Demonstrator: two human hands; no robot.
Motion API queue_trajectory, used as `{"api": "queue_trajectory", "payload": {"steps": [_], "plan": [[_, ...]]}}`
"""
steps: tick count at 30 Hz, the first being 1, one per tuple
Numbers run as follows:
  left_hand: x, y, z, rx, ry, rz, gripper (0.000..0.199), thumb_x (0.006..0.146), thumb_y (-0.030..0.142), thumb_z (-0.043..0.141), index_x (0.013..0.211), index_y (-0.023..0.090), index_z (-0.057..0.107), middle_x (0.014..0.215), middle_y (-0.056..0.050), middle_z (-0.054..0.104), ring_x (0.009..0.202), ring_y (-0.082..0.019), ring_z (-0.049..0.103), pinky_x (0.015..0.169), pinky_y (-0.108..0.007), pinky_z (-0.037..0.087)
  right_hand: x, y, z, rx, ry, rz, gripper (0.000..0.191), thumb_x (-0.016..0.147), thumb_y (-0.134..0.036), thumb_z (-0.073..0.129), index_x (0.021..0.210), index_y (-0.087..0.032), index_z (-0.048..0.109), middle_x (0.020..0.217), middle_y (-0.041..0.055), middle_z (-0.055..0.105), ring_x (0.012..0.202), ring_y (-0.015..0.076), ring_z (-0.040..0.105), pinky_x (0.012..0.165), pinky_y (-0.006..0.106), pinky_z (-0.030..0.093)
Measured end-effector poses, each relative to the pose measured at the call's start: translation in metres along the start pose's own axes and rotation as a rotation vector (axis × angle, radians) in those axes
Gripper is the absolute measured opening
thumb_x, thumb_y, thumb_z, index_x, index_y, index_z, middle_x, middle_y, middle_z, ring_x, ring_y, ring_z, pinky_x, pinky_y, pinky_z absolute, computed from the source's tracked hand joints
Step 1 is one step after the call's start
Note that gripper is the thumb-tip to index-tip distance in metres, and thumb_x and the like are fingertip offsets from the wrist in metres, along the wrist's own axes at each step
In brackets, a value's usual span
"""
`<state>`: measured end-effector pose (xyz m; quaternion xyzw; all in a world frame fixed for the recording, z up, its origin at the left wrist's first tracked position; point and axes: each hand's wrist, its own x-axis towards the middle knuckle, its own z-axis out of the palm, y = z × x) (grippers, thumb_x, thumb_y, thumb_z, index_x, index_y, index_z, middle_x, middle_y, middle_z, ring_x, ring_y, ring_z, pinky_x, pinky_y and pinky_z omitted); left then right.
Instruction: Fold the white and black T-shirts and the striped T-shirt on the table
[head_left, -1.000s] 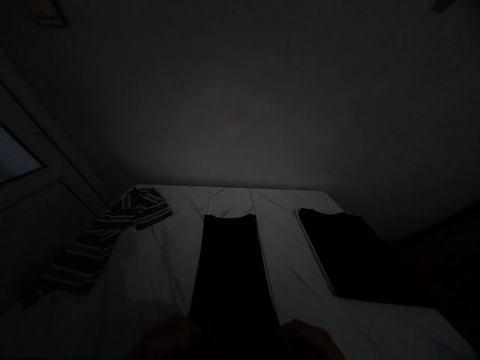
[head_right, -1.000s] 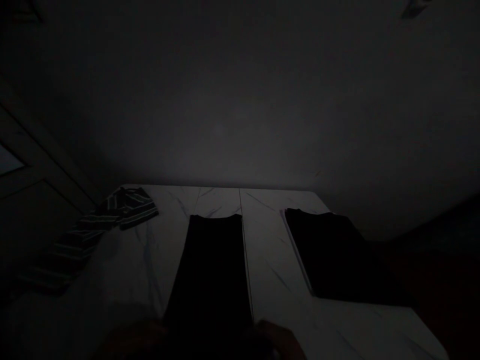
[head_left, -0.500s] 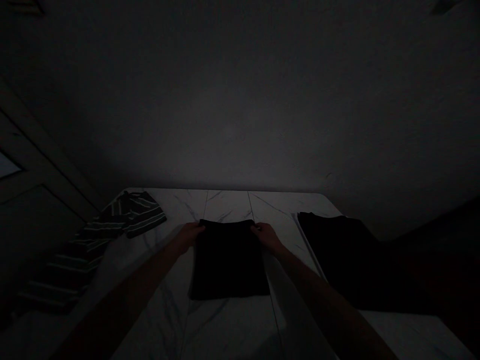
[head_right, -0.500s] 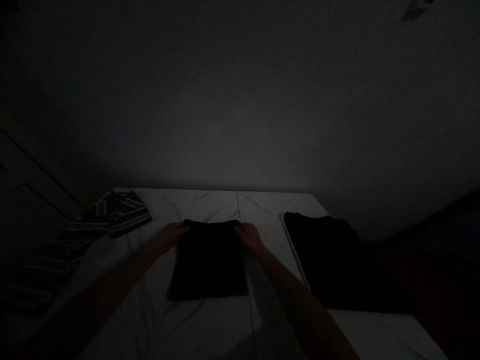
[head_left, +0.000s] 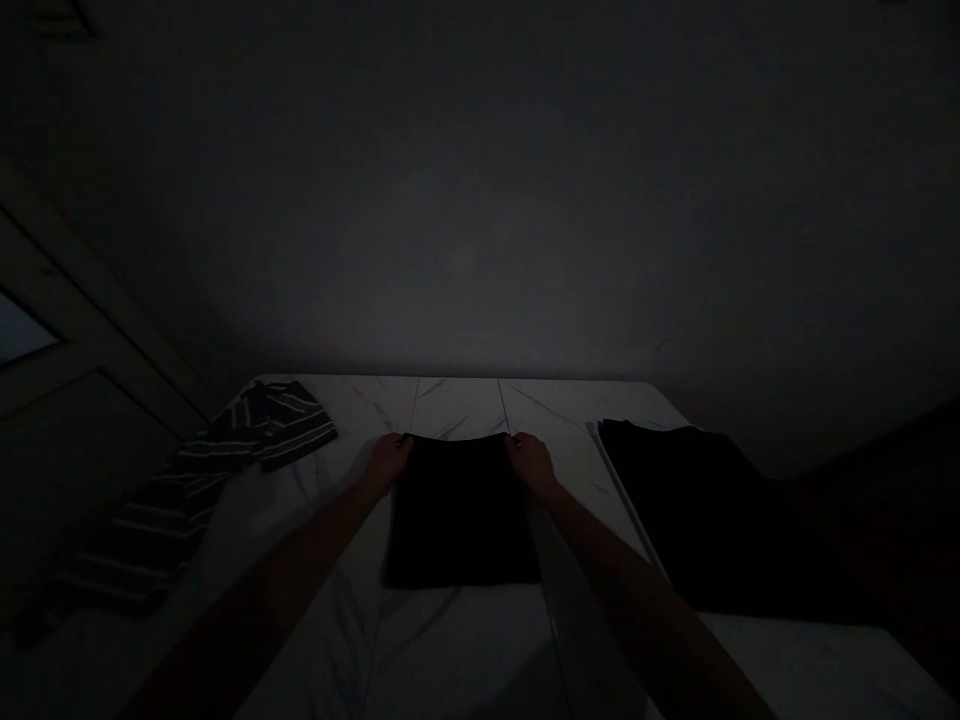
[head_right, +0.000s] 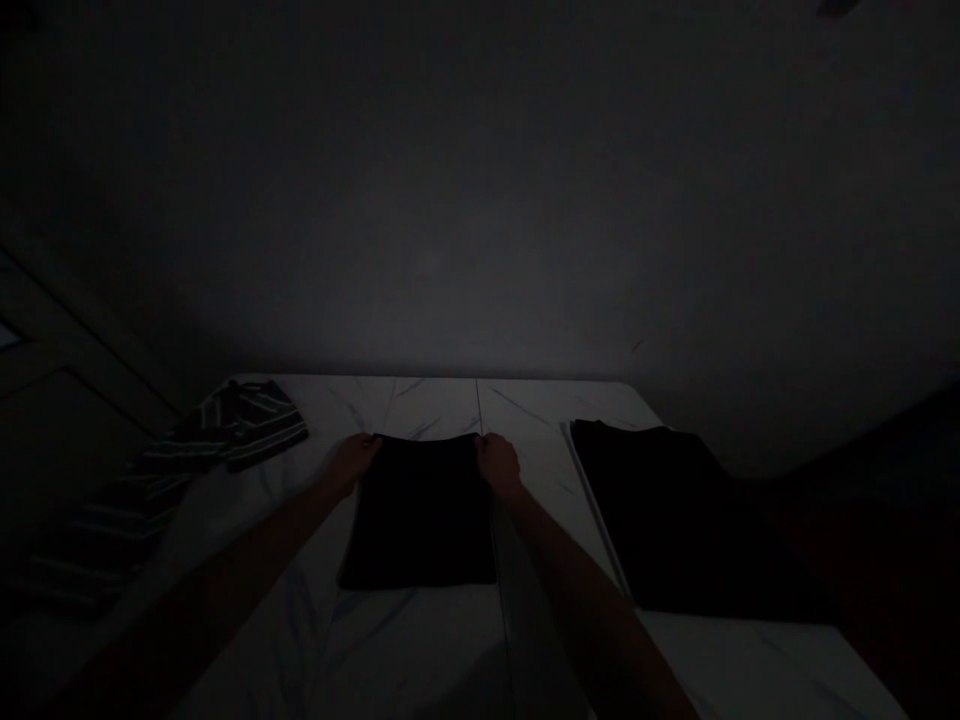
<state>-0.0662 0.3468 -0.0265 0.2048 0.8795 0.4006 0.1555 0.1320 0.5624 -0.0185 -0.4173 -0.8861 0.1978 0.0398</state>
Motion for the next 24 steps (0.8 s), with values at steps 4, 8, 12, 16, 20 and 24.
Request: {"api": "queue_trajectory", "payload": {"steps": [4, 8, 12, 16, 20, 24], "plan": [[0.0, 0.007, 0.003, 0.137, 0.057, 0.06, 0.018, 0.089, 0.029, 0.058, 0.089, 0.017, 0.071, 0.1, -0.012, 0.075, 0.101, -0.026, 0.068, 0.089, -0.033, 0.046, -0.006, -0.007, -0.002, -0.044, 0.001, 0.03, 0.038, 0.104, -0.039, 0.04, 0.111, -0.015, 0.069, 0.113, 0.0177, 0.073, 0.105, 0.0264, 0.069, 0.083, 0.032, 0.046], [-0.007, 0.015, 0.002, 0.192, 0.126, 0.133, 0.028, 0.093, 0.03, 0.055, 0.115, 0.016, 0.066, 0.109, -0.013, 0.073, 0.106, -0.026, 0.067, 0.096, -0.035, 0.047, -0.01, -0.005, -0.006, -0.012, 0.065, 0.055, 0.035, 0.102, -0.039, 0.045, 0.12, -0.014, 0.062, 0.105, 0.017, 0.074, 0.099, 0.0276, 0.07, 0.078, 0.033, 0.046], [-0.025, 0.012, 0.005, 0.245, 0.167, 0.397, 0.038, 0.1, 0.031, 0.04, 0.129, 0.015, 0.06, 0.131, -0.015, 0.063, 0.123, -0.026, 0.06, 0.11, -0.039, 0.042, -0.019, 0.007, -0.01, 0.203, 0.244, -0.002, 0.039, 0.1, -0.031, 0.042, 0.132, -0.013, 0.054, 0.101, 0.0126, 0.075, 0.094, 0.0235, 0.07, 0.082, 0.03, 0.047], [-0.046, 0.004, 0.023, 0.476, 0.014, 0.757, 0.043, 0.1, 0.036, 0.041, 0.134, 0.016, 0.061, 0.147, -0.015, 0.055, 0.142, -0.031, 0.044, 0.119, -0.051, 0.033, -0.035, 0.007, -0.01, 0.216, 0.269, -0.188, 0.039, 0.1, -0.026, 0.035, 0.123, -0.015, 0.064, 0.116, 0.0126, 0.072, 0.105, 0.0224, 0.067, 0.093, 0.032, 0.047], [-0.058, 0.002, 0.04, 0.687, -0.046, 0.772, 0.054, 0.1, 0.043, 0.044, 0.146, 0.017, 0.051, 0.16, -0.017, 0.039, 0.15, -0.037, 0.029, 0.119, -0.061, 0.027, -0.043, -0.009, -0.009, 0.041, 0.16, -0.436, 0.041, 0.101, -0.025, 0.036, 0.127, -0.014, 0.066, 0.13, 0.0147, 0.068, 0.121, 0.0246, 0.061, 0.108, 0.035, 0.041], [-0.059, 0.005, 0.04, 0.758, -0.052, 0.735, 0.056, 0.1, 0.045, 0.045, 0.149, 0.019, 0.049, 0.161, -0.017, 0.036, 0.15, -0.039, 0.029, 0.118, -0.063, 0.027, -0.042, -0.017, -0.004, -0.121, 0.064, -0.606, 0.051, 0.102, -0.037, 0.041, 0.145, -0.012, 0.052, 0.151, 0.0161, 0.051, 0.145, 0.0289, 0.039, 0.121, 0.048, 0.024]]}}
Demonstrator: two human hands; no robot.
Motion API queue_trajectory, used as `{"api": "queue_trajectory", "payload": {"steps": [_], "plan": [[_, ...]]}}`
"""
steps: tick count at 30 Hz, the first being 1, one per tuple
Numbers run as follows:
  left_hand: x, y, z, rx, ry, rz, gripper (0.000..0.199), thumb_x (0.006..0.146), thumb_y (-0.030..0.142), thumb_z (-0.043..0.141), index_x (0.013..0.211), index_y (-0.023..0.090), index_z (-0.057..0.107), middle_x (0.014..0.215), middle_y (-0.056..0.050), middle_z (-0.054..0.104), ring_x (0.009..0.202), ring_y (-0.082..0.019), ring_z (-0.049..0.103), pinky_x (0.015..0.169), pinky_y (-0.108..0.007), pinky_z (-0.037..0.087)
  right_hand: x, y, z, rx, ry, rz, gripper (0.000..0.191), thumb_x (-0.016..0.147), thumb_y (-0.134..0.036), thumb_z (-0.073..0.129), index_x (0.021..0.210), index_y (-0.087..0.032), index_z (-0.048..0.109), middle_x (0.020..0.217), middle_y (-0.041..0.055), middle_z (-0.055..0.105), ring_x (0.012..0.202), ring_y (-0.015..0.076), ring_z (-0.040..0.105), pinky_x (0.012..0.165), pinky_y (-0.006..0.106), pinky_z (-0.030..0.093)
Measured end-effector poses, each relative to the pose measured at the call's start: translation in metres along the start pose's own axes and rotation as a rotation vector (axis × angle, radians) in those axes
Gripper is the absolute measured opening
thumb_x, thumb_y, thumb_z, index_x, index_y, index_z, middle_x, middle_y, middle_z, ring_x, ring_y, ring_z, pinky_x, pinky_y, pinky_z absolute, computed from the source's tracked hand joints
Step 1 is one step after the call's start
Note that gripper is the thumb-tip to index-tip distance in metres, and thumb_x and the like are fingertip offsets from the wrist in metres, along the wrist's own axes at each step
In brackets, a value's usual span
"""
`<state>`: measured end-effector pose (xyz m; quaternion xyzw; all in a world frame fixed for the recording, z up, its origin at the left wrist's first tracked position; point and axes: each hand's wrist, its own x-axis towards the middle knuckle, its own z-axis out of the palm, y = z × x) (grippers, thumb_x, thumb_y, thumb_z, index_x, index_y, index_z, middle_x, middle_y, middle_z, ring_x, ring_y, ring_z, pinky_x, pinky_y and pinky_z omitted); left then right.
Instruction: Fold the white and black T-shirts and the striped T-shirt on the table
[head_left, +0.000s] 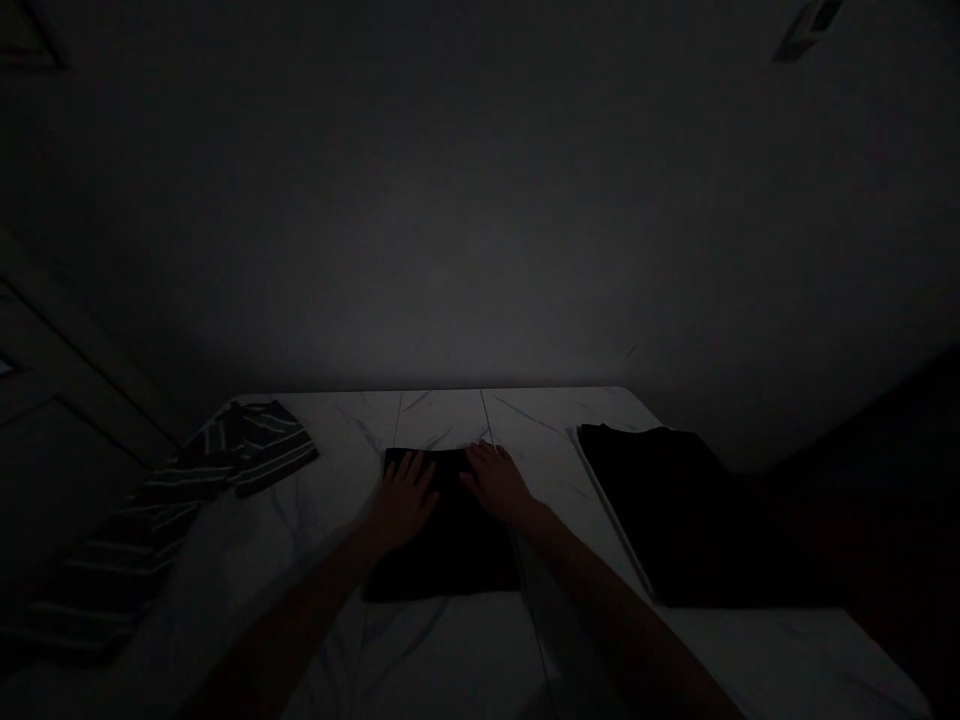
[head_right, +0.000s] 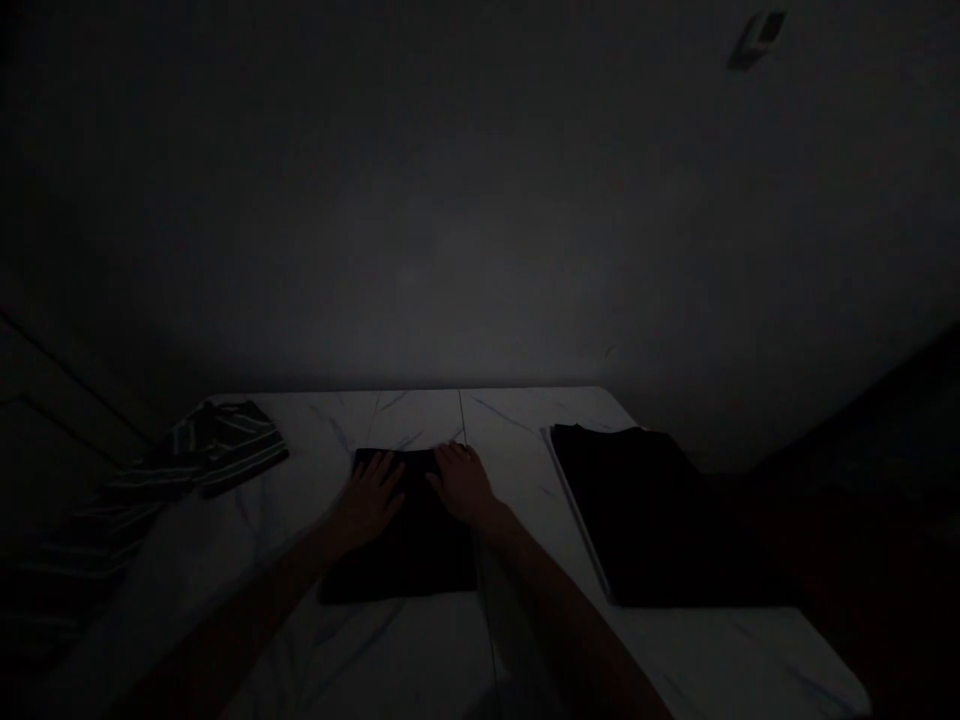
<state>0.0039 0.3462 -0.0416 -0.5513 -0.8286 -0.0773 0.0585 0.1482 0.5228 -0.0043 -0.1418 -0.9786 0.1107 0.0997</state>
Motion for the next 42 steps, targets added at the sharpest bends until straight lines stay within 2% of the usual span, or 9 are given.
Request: {"api": "queue_trajectory", "payload": {"steps": [6, 10, 16, 19, 22, 24, 28, 32, 42], "plan": [[0.005, -0.007, -0.003, 0.054, 0.058, 0.0, 0.057, 0.101, 0.044, 0.042, 0.152, 0.018, 0.045, 0.162, -0.017, 0.035, 0.15, -0.036, 0.029, 0.119, -0.063, 0.024, 0.0, 0.006, 0.009, -0.052, -0.048, -0.051, 0.061, 0.104, -0.046, 0.036, 0.155, -0.013, 0.039, 0.161, 0.0171, 0.035, 0.153, 0.0297, 0.024, 0.123, 0.055, 0.012], [0.007, -0.01, -0.001, 0.072, 0.006, -0.031, 0.055, 0.102, 0.045, 0.041, 0.151, 0.022, 0.047, 0.161, -0.017, 0.036, 0.149, -0.039, 0.03, 0.117, -0.065, 0.028, 0.003, 0.014, 0.017, -0.013, -0.146, -0.015, 0.068, 0.103, -0.055, 0.036, 0.159, -0.018, 0.03, 0.164, 0.0154, 0.028, 0.154, 0.0308, 0.019, 0.122, 0.059, 0.014], [0.006, -0.008, 0.002, 0.053, 0.07, -0.043, 0.052, 0.1, 0.046, 0.045, 0.149, 0.028, 0.05, 0.163, -0.013, 0.035, 0.15, -0.042, 0.027, 0.117, -0.068, 0.022, 0.006, 0.018, 0.027, 0.016, -0.165, -0.007, 0.071, 0.1, -0.06, 0.037, 0.159, -0.022, 0.03, 0.167, 0.0116, 0.021, 0.155, 0.0326, 0.012, 0.122, 0.06, 0.012], [0.008, -0.003, -0.002, 0.047, 0.038, -0.067, 0.052, 0.1, 0.046, 0.043, 0.148, 0.027, 0.051, 0.161, -0.015, 0.037, 0.149, -0.043, 0.03, 0.116, -0.071, 0.021, 0.008, 0.026, 0.02, 0.107, -0.045, 0.075, 0.062, 0.102, -0.048, 0.034, 0.157, -0.019, 0.035, 0.164, 0.0129, 0.032, 0.153, 0.0285, 0.023, 0.121, 0.053, 0.022], [0.014, 0.01, -0.01, 0.021, 0.034, -0.007, 0.053, 0.102, 0.043, 0.038, 0.151, 0.025, 0.046, 0.162, -0.015, 0.036, 0.15, -0.041, 0.027, 0.115, -0.073, 0.02, -0.004, 0.037, 0.003, 0.197, 0.211, 0.335, 0.054, 0.102, -0.035, 0.03, 0.149, -0.012, 0.046, 0.149, 0.0179, 0.052, 0.139, 0.0254, 0.047, 0.114, 0.042, 0.036], [0.024, 0.024, -0.016, -0.022, 0.023, 0.104, 0.052, 0.103, 0.04, 0.035, 0.152, 0.024, 0.044, 0.161, -0.013, 0.038, 0.151, -0.037, 0.027, 0.117, -0.069, 0.023, -0.027, 0.038, -0.009, 0.237, 0.263, 0.485, 0.049, 0.102, -0.034, 0.032, 0.136, -0.011, 0.058, 0.132, 0.0181, 0.066, 0.121, 0.0244, 0.062, 0.103, 0.036, 0.045], [0.053, 0.052, -0.019, -0.113, -0.019, 0.368, 0.047, 0.105, 0.034, 0.033, 0.15, 0.026, 0.046, 0.159, -0.009, 0.043, 0.153, -0.028, 0.025, 0.12, -0.058, 0.026, -0.092, 0.013, -0.019, 0.311, 0.083, 0.572, 0.041, 0.102, -0.042, 0.037, 0.107, -0.019, 0.07, 0.096, 0.0109, 0.077, 0.088, 0.0228, 0.073, 0.074, 0.029, 0.048], [0.076, 0.069, -0.004, -0.11, -0.07, 0.452, 0.047, 0.105, 0.039, 0.033, 0.148, 0.025, 0.048, 0.159, -0.011, 0.042, 0.151, -0.029, 0.029, 0.119, -0.062, 0.025, -0.142, -0.025, -0.014, 0.365, -0.064, 0.623, 0.04, 0.1, -0.05, 0.042, 0.098, -0.023, 0.071, 0.087, 0.0087, 0.078, 0.082, 0.0231, 0.074, 0.065, 0.028, 0.045], [0.076, 0.079, 0.014, -0.093, -0.131, 0.336, 0.062, 0.101, 0.056, 0.037, 0.155, 0.025, 0.038, 0.164, -0.014, 0.031, 0.152, -0.037, 0.024, 0.118, -0.07, 0.016, -0.143, -0.043, -0.012, 0.213, -0.165, 0.702, 0.032, 0.102, -0.042, 0.046, 0.103, -0.021, 0.07, 0.097, 0.0119, 0.078, 0.093, 0.0255, 0.074, 0.07, 0.03, 0.046]]}}
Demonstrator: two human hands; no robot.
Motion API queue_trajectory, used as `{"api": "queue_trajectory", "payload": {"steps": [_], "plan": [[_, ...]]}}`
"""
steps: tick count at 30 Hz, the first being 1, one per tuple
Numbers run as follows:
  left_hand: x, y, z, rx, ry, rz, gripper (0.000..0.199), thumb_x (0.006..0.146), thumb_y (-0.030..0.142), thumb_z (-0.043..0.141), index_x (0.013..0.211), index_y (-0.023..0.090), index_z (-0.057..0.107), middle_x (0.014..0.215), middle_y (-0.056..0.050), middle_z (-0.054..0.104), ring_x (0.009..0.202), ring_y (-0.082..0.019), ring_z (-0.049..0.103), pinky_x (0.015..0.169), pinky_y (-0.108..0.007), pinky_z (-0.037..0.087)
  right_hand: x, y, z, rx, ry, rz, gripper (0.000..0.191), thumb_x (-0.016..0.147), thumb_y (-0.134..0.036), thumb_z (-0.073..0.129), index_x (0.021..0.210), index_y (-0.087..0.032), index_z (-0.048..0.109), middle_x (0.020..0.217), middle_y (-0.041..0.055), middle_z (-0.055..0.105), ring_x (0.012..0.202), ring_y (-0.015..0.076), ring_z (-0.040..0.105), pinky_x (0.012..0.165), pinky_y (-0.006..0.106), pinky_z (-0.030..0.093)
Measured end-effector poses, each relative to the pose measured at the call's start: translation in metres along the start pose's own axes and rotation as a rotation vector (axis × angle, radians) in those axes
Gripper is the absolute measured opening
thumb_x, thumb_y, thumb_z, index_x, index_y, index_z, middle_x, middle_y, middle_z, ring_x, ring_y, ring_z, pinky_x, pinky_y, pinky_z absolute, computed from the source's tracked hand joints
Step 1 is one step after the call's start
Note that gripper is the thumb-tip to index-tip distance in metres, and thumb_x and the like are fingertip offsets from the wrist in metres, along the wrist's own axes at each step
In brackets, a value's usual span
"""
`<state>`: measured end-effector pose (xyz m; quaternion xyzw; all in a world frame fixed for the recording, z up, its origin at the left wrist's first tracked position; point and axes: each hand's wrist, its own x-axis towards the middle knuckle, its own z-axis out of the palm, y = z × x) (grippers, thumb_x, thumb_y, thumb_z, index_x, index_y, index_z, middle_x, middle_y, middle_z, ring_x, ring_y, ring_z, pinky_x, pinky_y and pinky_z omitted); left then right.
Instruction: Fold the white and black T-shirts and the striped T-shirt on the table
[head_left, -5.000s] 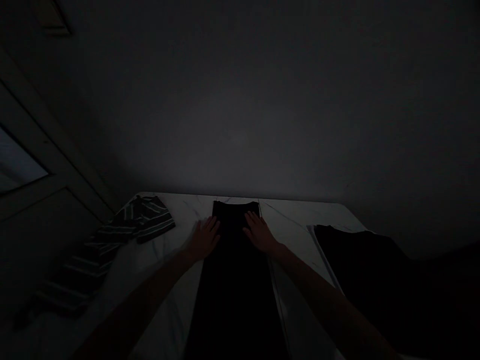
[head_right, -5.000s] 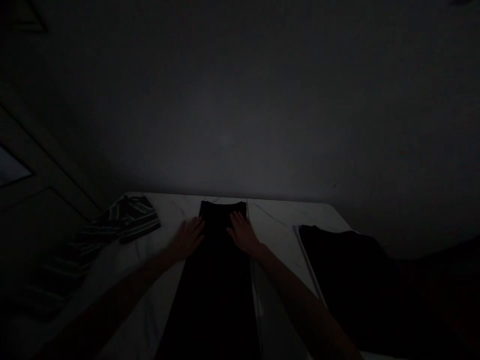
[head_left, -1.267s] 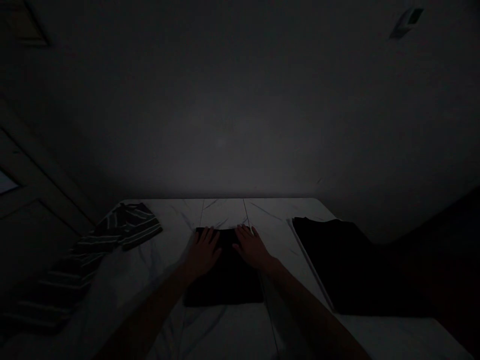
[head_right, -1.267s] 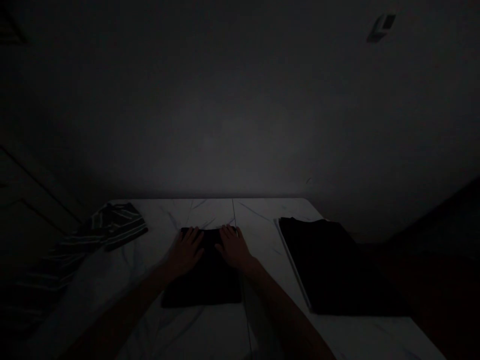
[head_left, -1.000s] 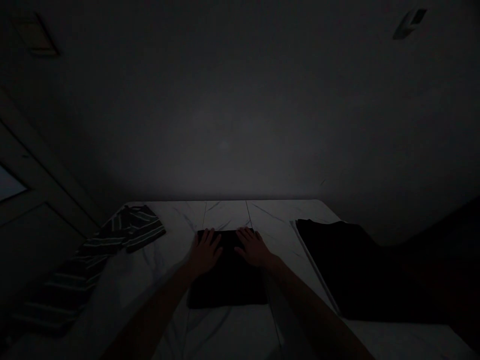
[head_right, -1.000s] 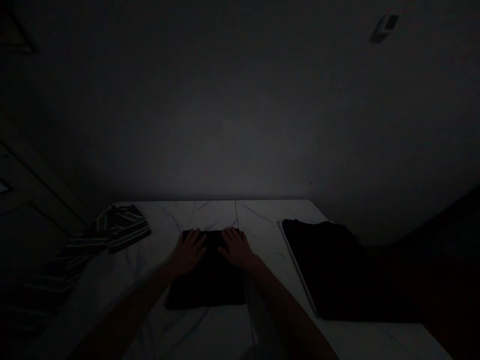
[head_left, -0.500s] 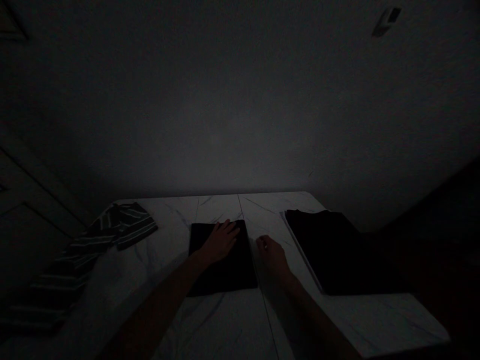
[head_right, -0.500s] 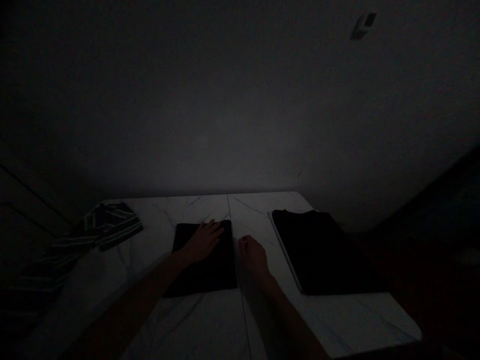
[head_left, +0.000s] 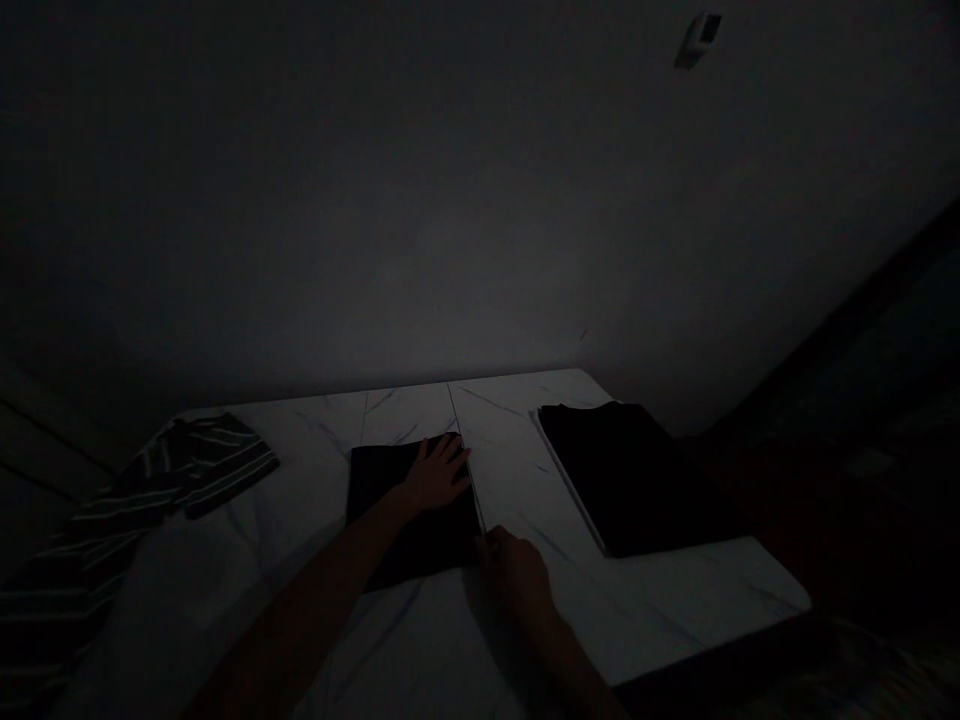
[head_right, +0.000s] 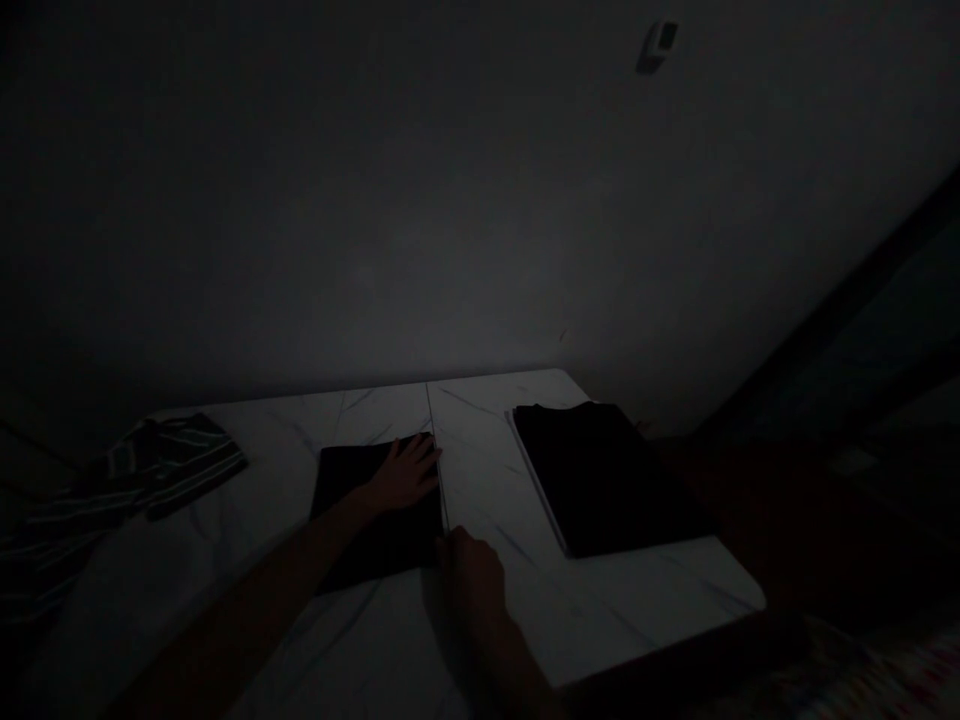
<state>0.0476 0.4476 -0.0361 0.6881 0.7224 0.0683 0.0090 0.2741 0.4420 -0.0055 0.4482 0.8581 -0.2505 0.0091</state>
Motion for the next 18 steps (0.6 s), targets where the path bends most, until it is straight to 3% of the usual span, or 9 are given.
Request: {"api": "queue_trajectory", "payload": {"steps": [4, 11, 14, 16, 18], "plan": [[0.001, 0.009, 0.001, -0.015, 0.002, -0.031, 0.072, 0.097, 0.061, 0.043, 0.156, 0.022, 0.035, 0.165, -0.017, 0.026, 0.153, -0.039, 0.019, 0.118, -0.071, 0.013, 0.0, -0.002, 0.001, -0.064, -0.027, 0.026, 0.029, 0.101, -0.038, 0.045, 0.1, -0.021, 0.069, 0.098, 0.0124, 0.077, 0.093, 0.0272, 0.074, 0.067, 0.03, 0.046], [-0.007, 0.021, -0.009, -0.038, -0.006, -0.048, 0.065, 0.101, 0.056, 0.035, 0.157, 0.021, 0.034, 0.166, -0.016, 0.025, 0.154, -0.037, 0.019, 0.118, -0.071, 0.016, -0.004, -0.003, 0.0, -0.111, -0.056, 0.041, 0.029, 0.101, -0.038, 0.044, 0.098, -0.022, 0.067, 0.096, 0.0142, 0.077, 0.091, 0.0294, 0.074, 0.064, 0.032, 0.044], [-0.043, 0.025, -0.018, 0.006, 0.061, -0.059, 0.063, 0.104, 0.052, 0.029, 0.159, 0.022, 0.028, 0.167, -0.014, 0.025, 0.154, -0.034, 0.02, 0.119, -0.069, 0.018, -0.006, 0.002, -0.004, -0.034, -0.043, 0.019, 0.028, 0.102, -0.036, 0.041, 0.11, -0.021, 0.064, 0.09, 0.0118, 0.077, 0.086, 0.0258, 0.074, 0.063, 0.03, 0.043], [-0.081, 0.027, -0.022, 0.056, 0.098, -0.098, 0.062, 0.104, 0.051, 0.028, 0.159, 0.022, 0.027, 0.167, -0.012, 0.026, 0.154, -0.031, 0.02, 0.12, -0.066, 0.018, -0.005, 0.004, -0.008, 0.014, -0.02, -0.026, 0.032, 0.103, -0.035, 0.037, 0.12, -0.02, 0.06, 0.086, 0.0094, 0.077, 0.081, 0.024, 0.074, 0.064, 0.029, 0.045], [-0.123, 0.029, -0.024, 0.092, 0.117, -0.158, 0.061, 0.104, 0.051, 0.028, 0.158, 0.022, 0.03, 0.166, -0.011, 0.029, 0.154, -0.029, 0.022, 0.122, -0.063, 0.018, -0.001, -0.003, -0.011, 0.027, 0.024, -0.136, 0.035, 0.104, -0.033, 0.035, 0.124, -0.021, 0.061, 0.094, 0.0091, 0.078, 0.084, 0.0228, 0.074, 0.068, 0.03, 0.048]]}}
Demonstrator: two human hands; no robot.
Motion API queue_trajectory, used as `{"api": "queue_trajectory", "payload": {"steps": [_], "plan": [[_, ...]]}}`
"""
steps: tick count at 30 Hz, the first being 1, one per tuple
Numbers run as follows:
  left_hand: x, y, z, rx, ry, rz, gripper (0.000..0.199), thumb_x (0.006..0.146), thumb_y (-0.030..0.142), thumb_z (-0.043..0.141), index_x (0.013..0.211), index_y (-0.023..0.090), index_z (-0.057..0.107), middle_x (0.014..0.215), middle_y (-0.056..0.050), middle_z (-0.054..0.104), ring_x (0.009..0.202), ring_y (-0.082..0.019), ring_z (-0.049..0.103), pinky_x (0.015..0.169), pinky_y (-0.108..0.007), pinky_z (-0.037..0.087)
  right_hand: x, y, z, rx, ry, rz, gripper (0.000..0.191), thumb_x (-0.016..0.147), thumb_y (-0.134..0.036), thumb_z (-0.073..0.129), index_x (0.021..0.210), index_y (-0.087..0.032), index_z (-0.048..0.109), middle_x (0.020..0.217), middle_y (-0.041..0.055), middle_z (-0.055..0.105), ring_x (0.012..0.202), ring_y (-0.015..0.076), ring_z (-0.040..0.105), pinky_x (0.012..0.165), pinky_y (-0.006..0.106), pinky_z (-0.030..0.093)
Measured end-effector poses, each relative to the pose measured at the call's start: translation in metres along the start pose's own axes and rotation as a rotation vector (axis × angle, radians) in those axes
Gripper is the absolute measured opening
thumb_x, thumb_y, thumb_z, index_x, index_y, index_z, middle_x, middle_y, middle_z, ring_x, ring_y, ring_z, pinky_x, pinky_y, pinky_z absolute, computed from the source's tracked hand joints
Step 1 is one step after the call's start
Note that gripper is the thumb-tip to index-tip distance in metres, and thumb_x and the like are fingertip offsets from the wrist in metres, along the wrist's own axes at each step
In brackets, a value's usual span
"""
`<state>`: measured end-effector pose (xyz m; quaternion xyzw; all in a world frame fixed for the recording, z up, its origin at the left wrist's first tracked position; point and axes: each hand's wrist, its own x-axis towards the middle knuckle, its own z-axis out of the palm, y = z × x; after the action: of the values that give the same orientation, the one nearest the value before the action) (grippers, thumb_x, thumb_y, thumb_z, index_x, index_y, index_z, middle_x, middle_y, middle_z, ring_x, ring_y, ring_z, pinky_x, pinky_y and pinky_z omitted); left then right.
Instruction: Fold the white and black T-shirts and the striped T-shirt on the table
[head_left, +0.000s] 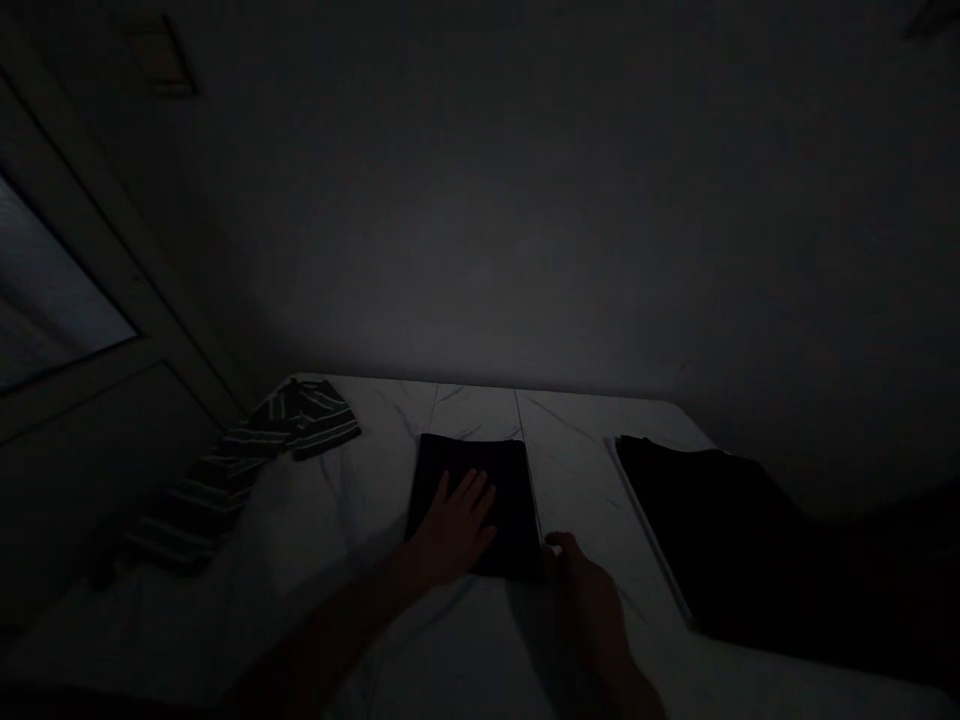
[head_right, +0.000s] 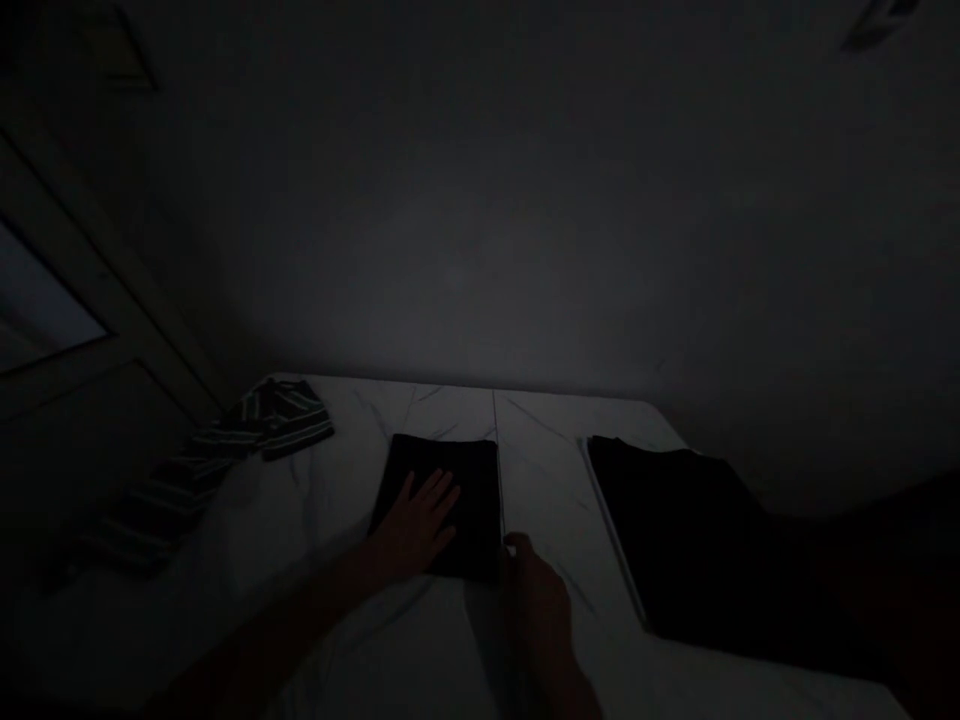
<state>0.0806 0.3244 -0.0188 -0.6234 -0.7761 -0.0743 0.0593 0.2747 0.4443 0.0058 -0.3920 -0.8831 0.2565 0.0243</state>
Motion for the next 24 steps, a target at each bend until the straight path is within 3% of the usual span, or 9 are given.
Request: {"api": "queue_trajectory", "payload": {"steps": [4, 7, 9, 12, 15, 24], "plan": [[-0.061, -0.004, -0.002, 0.043, 0.012, -0.117, 0.061, 0.103, 0.051, 0.033, 0.155, 0.018, 0.037, 0.163, -0.014, 0.033, 0.152, -0.031, 0.028, 0.121, -0.061, 0.021, 0.032, -0.043, 0.013, -0.02, 0.034, -0.464, 0.04, 0.102, -0.025, 0.034, 0.126, -0.021, 0.066, 0.124, 0.0106, 0.072, 0.11, 0.0219, 0.069, 0.094, 0.033, 0.051], [-0.075, 0.0, 0.004, 0.041, 0.024, -0.116, 0.064, 0.102, 0.054, 0.036, 0.153, 0.017, 0.041, 0.159, -0.016, 0.041, 0.151, -0.033, 0.03, 0.121, -0.061, 0.02, 0.076, -0.089, 0.036, -0.073, -0.029, -0.816, 0.043, 0.102, -0.024, 0.036, 0.136, -0.017, 0.062, 0.137, 0.0127, 0.065, 0.129, 0.0227, 0.058, 0.11, 0.038, 0.044], [-0.077, 0.003, 0.011, 0.036, 0.052, -0.119, 0.065, 0.101, 0.056, 0.036, 0.154, 0.017, 0.039, 0.158, -0.015, 0.043, 0.151, -0.033, 0.03, 0.123, -0.061, 0.017, 0.108, -0.114, 0.049, -0.15, -0.079, -0.933, 0.045, 0.102, -0.026, 0.039, 0.141, -0.014, 0.058, 0.147, 0.0137, 0.057, 0.141, 0.0246, 0.046, 0.117, 0.043, 0.036], [-0.08, 0.006, 0.023, 0.035, 0.094, -0.132, 0.067, 0.101, 0.056, 0.037, 0.157, 0.02, 0.033, 0.161, -0.014, 0.038, 0.15, -0.034, 0.03, 0.122, -0.059, 0.02, 0.146, -0.136, 0.062, -0.272, -0.151, -0.941, 0.05, 0.103, -0.033, 0.04, 0.148, -0.014, 0.05, 0.155, 0.0133, 0.047, 0.149, 0.0283, 0.033, 0.121, 0.05, 0.028], [-0.085, 0.008, 0.033, 0.029, 0.115, -0.145, 0.067, 0.101, 0.054, 0.04, 0.16, 0.026, 0.025, 0.164, -0.013, 0.031, 0.15, -0.036, 0.03, 0.119, -0.057, 0.028, 0.166, -0.14, 0.071, -0.329, -0.178, -0.933, 0.057, 0.104, -0.041, 0.039, 0.156, -0.018, 0.037, 0.162, 0.0112, 0.036, 0.152, 0.029, 0.025, 0.121, 0.055, 0.024], [-0.089, 0.008, 0.045, -0.05, 0.024, -0.163, 0.077, 0.096, 0.058, 0.05, 0.161, 0.032, 0.019, 0.167, -0.014, 0.022, 0.151, -0.042, 0.025, 0.116, -0.065, 0.03, 0.177, -0.138, 0.087, -0.338, -0.145, -0.927, 0.066, 0.105, -0.052, 0.031, 0.161, -0.017, 0.024, 0.166, 0.0113, 0.022, 0.155, 0.0272, 0.015, 0.123, 0.054, 0.018]]}}
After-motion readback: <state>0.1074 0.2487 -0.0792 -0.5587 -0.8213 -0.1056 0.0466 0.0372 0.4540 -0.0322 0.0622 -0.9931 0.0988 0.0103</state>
